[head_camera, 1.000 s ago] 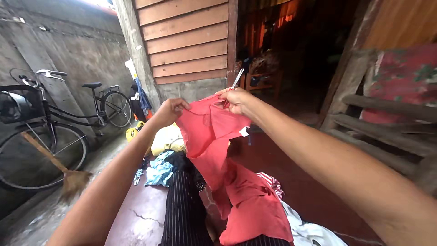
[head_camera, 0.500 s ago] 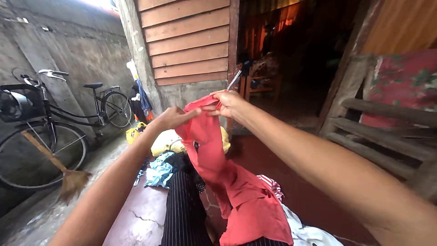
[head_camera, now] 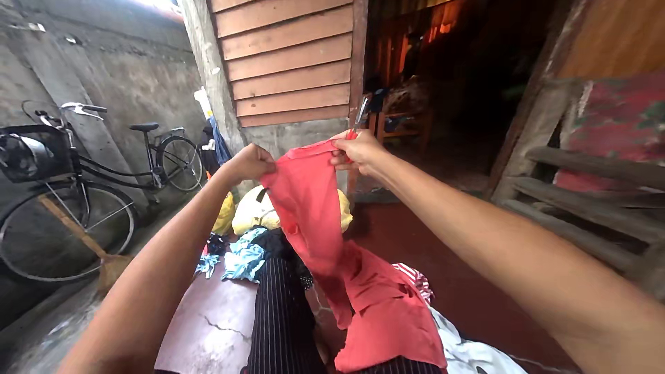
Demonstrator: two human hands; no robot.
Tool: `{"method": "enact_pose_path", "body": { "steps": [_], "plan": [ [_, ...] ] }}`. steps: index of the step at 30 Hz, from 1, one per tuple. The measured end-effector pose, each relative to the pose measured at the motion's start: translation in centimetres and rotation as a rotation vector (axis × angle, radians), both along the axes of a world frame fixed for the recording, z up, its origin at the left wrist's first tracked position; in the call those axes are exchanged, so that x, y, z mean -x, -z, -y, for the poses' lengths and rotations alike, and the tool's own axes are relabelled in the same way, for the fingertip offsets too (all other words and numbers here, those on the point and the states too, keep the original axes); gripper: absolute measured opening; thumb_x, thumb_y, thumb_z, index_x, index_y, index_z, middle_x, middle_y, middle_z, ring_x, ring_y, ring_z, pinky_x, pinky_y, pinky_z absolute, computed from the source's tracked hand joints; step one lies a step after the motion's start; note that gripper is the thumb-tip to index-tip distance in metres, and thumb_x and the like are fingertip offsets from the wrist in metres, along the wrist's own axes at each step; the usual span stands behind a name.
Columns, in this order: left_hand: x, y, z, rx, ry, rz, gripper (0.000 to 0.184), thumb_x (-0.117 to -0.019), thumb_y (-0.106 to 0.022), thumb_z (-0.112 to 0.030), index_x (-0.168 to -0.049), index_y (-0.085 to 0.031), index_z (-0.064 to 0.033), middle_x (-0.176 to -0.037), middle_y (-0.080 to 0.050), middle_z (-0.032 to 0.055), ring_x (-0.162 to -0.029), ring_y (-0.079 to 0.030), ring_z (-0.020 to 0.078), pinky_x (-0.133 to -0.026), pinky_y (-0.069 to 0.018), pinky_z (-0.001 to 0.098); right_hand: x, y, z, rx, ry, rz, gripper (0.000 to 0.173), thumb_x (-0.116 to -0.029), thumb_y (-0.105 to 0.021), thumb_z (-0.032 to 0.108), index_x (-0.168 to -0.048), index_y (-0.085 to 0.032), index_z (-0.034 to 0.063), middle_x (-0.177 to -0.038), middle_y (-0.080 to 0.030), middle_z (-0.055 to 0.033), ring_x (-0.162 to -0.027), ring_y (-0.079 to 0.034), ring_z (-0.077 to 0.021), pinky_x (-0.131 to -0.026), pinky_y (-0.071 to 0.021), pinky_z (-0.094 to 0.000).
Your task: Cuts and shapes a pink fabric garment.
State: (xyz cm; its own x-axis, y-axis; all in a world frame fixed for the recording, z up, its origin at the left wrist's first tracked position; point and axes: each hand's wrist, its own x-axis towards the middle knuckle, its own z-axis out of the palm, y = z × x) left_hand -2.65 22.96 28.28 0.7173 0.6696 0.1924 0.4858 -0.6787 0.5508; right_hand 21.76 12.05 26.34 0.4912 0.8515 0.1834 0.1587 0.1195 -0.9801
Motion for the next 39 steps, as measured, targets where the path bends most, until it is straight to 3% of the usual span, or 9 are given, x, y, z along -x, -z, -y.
{"method": "enact_pose_path", "body": {
  "steps": [6,10,15,19,23,25,31,35,39],
  "plan": [
    [-0.7,-0.4,1.0,0.232,-0.089,0.282,0.02,-0.1032,-0.054,-0.018,-0.096,-0.066,-0.004,-0.08,-0.065,0.0048,-0.069,-0.063,0.0117,-0.064,-0.0557,0.0296,-0.5,-0.5,0.1,-0.043,-0.043,-0.01,0.019,-0.1017,-0.062,0.013,-0.119,-0.062,0.0048,-0.083,-0.066,-0.0094,-0.064,-0.068,-0.0171,-0.061,-0.0608,-0.0332],
    [-0.4,1.6,-0.4,0.145,0.064,0.348,0.022,-0.1007,-0.065,-0.024,-0.095,-0.069,-0.0034,-0.073,-0.066,0.0031,-0.056,-0.058,0.0071,-0.051,-0.0485,0.0239,-0.6,-0.1,-0.1,-0.055,-0.074,0.01,0.018,-0.1031,-0.06,0.012,-0.118,-0.06,0.0029,-0.082,-0.066,-0.0099,-0.063,-0.068,-0.0179,-0.06,-0.0613,-0.0337],
    [-0.1,3.7,0.7,0.16,0.275,0.166,0.018,-0.089,-0.077,-0.006,-0.105,-0.07,0.0009,-0.094,-0.074,0.0086,-0.081,-0.072,0.014,-0.078,-0.0619,0.0342,-0.8,0.6,-0.3,-0.059,-0.064,-0.009,0.018,-0.1029,-0.059,0.011,-0.118,-0.06,0.0019,-0.081,-0.066,-0.0101,-0.062,-0.068,-0.0173,-0.059,-0.0609,-0.0333],
    [-0.2,3.6,0.2,0.066,0.182,0.082,0.017,-0.0913,-0.076,-0.01,-0.101,-0.071,0.0019,-0.088,-0.073,0.0099,-0.076,-0.071,0.0142,-0.075,-0.061,0.0343,-0.7,0.9,-0.2,-0.057,-0.056,0.021,0.018,-0.1029,-0.06,0.011,-0.118,-0.06,0.0018,-0.083,-0.066,-0.0107,-0.062,-0.068,-0.0171,-0.061,-0.0614,-0.0331],
    [0.1,2.2,0.9,0.182,0.183,0.274,0.011,-0.0956,-0.071,-0.012,-0.098,-0.069,-0.0017,-0.08,-0.071,0.0044,-0.064,-0.065,0.008,-0.059,-0.0553,0.0243,-0.9,0.5,-0.1,-0.108,-0.022,0.095,0.017,-0.103,-0.061,0.013,-0.116,-0.061,0.0029,-0.084,-0.065,-0.0102,-0.062,-0.067,-0.0164,-0.06,-0.0612,-0.0321],
    [0.3,2.0,1.5,0.245,0.217,0.273,0.009,-0.0957,-0.07,-0.01,-0.099,-0.068,-0.0016,-0.081,-0.073,0.0046,-0.068,-0.069,0.0093,-0.063,-0.0595,0.026,-1.2,0.7,0.1,-0.093,-0.011,0.155,0.018,-0.1029,-0.061,0.015,-0.117,-0.061,0.0037,-0.086,-0.065,-0.0108,-0.063,-0.067,-0.0165,-0.061,-0.0607,-0.0322],
    [0.6,1.7,2.5,0.075,0.218,0.245,0.017,-0.0909,-0.072,0.0,-0.107,-0.068,0.0001,-0.087,-0.072,0.006,-0.071,-0.069,0.0096,-0.066,-0.0596,0.0271,-1.4,1.3,0.5,-0.098,-0.002,0.186,0.019,-0.1028,-0.061,0.015,-0.117,-0.063,0.0028,-0.085,-0.066,-0.0108,-0.061,-0.067,-0.0156,-0.06,-0.0603,-0.0312],
    [0.2,1.3,3.4,-0.091,0.245,0.254,0.009,-0.0948,-0.07,-0.006,-0.102,-0.069,-0.0005,-0.081,-0.07,0.0037,-0.066,-0.063,0.006,-0.062,-0.0545,0.0246,-1.5,0.9,0.7,-0.137,0.005,0.149,0.018,-0.1032,-0.06,0.015,-0.117,-0.063,0.0032,-0.086,-0.066,-0.0104,-0.062,-0.067,-0.0155,-0.06,-0.0609,-0.031],
    [-0.5,0.2,4.5,-0.134,0.274,0.253,0.009,-0.0962,-0.068,-0.008,-0.101,-0.07,-0.001,-0.084,-0.071,0.0046,-0.071,-0.067,0.0073,-0.068,-0.0584,0.0266,-1.7,0.7,0.7,-0.168,0.011,0.137,0.017,-0.104,-0.058,0.014,-0.118,-0.061,0.0036,-0.088,-0.066,-0.0105,-0.064,-0.068,-0.0161,-0.06,-0.0611,-0.0316]
  ]
}}
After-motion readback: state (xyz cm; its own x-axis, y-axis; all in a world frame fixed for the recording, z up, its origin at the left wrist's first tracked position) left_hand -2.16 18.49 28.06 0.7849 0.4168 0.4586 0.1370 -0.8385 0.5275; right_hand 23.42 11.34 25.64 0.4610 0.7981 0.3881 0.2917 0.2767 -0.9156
